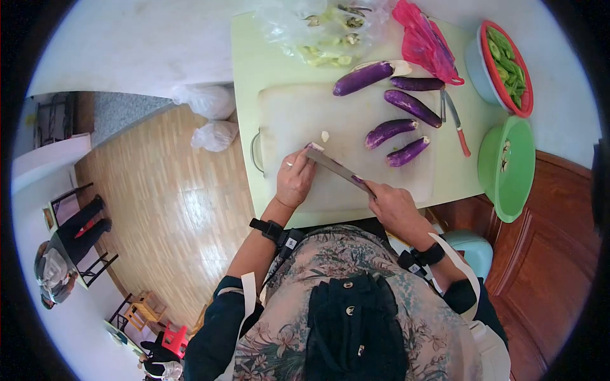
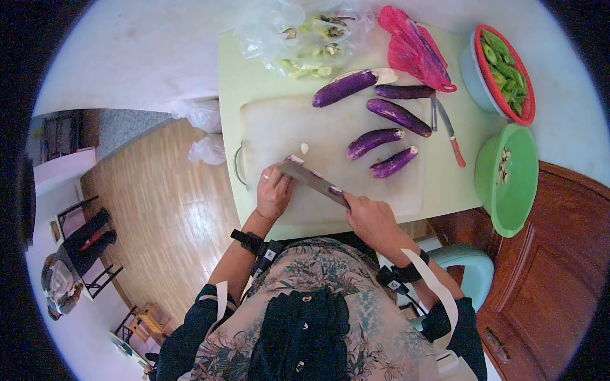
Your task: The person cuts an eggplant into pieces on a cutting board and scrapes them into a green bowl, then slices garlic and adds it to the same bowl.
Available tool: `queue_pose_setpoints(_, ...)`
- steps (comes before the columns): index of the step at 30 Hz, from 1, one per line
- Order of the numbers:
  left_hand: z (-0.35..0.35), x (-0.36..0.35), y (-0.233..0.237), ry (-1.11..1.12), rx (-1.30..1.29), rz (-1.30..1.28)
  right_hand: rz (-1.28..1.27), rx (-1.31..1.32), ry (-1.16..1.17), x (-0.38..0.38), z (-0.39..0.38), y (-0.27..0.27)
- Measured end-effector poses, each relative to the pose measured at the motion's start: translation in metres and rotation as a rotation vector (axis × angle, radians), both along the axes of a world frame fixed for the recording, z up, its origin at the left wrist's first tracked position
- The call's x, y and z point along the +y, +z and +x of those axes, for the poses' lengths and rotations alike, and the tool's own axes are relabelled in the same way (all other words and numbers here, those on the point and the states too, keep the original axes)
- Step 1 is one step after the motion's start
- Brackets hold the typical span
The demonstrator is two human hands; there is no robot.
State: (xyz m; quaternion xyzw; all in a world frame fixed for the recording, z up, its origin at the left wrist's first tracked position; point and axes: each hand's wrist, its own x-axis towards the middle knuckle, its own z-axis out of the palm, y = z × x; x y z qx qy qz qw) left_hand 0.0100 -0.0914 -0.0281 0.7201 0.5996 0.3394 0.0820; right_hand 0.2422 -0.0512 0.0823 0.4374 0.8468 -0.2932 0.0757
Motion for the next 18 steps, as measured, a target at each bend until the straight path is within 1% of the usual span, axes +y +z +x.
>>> queue_pose_setpoints(4, 0.000, 0.001, 0.005, -0.008, 0.009, 0.008, -0.019, 0.005, 0.009, 0.005, -0.013, -0.011)
queue_pose_setpoints(6, -0.001, 0.001, 0.005, -0.019, 0.053, 0.005, -0.011, 0.009, 0.010, 0.006, -0.024, -0.019)
queue_pose_setpoints(8, 0.000, 0.000, -0.002, -0.019, 0.038, 0.008, 0.060, -0.039, 0.031, 0.006, -0.039, -0.029)
queue_pose_setpoints(12, 0.000, 0.000, 0.002, 0.015, 0.033, 0.022, 0.046, -0.059, 0.004, 0.013, -0.054, -0.042)
queue_pose_setpoints(14, 0.001, 0.001, 0.004, 0.023, 0.026, 0.027, 0.015, 0.041, -0.067, 0.016, -0.052, -0.044)
queue_pose_setpoints(18, 0.000, 0.001, 0.009, 0.021, 0.014, -0.005, -0.051, 0.102, -0.146, 0.021, -0.044, -0.033)
